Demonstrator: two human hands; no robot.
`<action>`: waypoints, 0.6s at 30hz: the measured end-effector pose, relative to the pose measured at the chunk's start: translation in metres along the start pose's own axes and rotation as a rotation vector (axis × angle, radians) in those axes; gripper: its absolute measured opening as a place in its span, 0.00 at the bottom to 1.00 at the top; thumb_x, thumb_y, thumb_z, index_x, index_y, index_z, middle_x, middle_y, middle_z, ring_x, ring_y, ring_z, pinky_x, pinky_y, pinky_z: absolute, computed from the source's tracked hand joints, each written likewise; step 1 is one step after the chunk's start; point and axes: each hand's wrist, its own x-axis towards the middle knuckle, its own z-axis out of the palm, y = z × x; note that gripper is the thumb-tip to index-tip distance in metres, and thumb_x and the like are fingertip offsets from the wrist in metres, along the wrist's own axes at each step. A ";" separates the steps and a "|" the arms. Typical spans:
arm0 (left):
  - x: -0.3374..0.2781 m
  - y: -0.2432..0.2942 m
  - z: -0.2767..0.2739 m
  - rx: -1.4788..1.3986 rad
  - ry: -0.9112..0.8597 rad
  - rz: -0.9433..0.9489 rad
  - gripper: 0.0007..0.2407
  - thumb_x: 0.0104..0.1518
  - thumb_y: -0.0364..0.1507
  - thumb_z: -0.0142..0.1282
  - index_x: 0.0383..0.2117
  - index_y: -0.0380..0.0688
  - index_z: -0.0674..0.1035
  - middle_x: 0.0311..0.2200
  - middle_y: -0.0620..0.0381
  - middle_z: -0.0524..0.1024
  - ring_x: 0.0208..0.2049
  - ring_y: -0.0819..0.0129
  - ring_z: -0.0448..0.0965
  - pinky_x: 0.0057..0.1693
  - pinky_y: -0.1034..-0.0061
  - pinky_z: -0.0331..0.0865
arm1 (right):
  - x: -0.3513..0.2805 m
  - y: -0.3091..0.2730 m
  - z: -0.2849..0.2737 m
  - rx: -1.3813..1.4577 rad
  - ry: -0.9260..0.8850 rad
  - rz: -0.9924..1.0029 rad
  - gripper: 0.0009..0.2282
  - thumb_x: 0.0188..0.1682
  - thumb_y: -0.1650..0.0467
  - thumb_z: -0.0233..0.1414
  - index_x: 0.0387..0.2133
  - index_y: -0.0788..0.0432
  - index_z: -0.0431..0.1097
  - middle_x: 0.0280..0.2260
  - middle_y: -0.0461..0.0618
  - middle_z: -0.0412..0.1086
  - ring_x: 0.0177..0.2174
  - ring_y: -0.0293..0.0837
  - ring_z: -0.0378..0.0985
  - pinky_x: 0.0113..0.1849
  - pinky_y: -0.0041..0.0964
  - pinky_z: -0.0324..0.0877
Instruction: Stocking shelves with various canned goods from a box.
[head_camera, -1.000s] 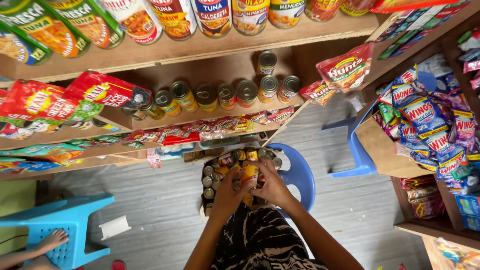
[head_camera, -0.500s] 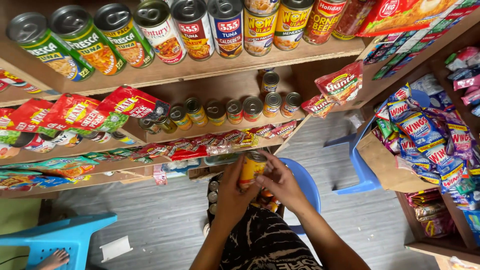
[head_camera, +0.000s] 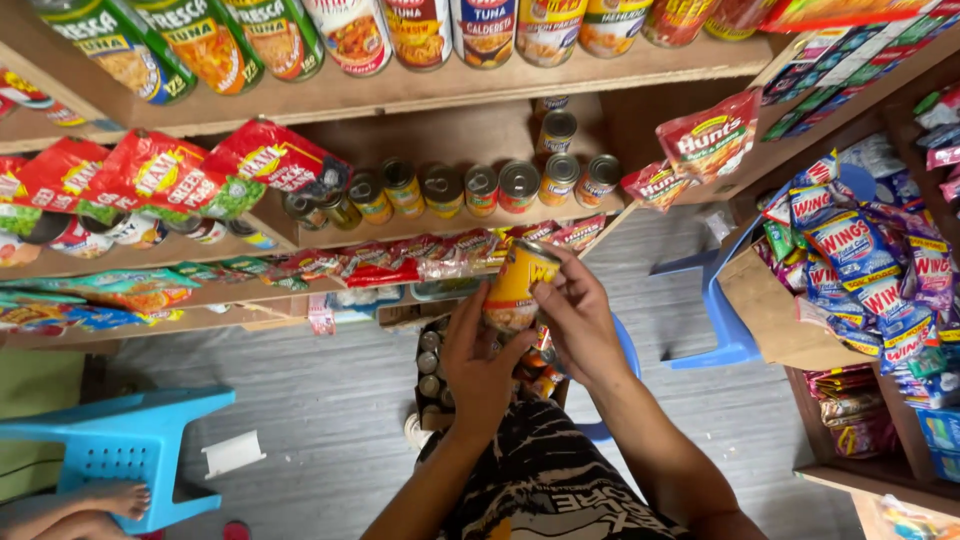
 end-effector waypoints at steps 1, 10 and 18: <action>-0.001 0.000 0.000 -0.132 0.013 -0.009 0.31 0.49 0.15 0.68 0.63 0.34 0.69 0.60 0.48 0.68 0.60 0.61 0.73 0.63 0.70 0.73 | 0.000 0.005 -0.005 0.049 -0.006 0.006 0.22 0.51 0.76 0.54 0.61 0.64 0.61 0.36 0.42 0.68 0.36 0.31 0.70 0.39 0.26 0.67; 0.001 0.013 -0.001 -0.222 -0.007 0.018 0.31 0.52 0.13 0.65 0.65 0.30 0.66 0.59 0.49 0.67 0.61 0.62 0.72 0.65 0.69 0.71 | -0.001 -0.010 -0.004 0.109 -0.023 0.055 0.20 0.55 0.73 0.51 0.61 0.63 0.61 0.35 0.42 0.67 0.31 0.32 0.68 0.36 0.27 0.67; 0.001 0.005 -0.004 -0.261 -0.038 -0.045 0.26 0.58 0.17 0.60 0.65 0.30 0.68 0.57 0.48 0.73 0.53 0.65 0.77 0.57 0.73 0.74 | -0.004 -0.020 -0.006 -0.034 -0.145 -0.102 0.24 0.55 0.79 0.54 0.66 0.66 0.61 0.40 0.43 0.67 0.37 0.32 0.68 0.41 0.26 0.66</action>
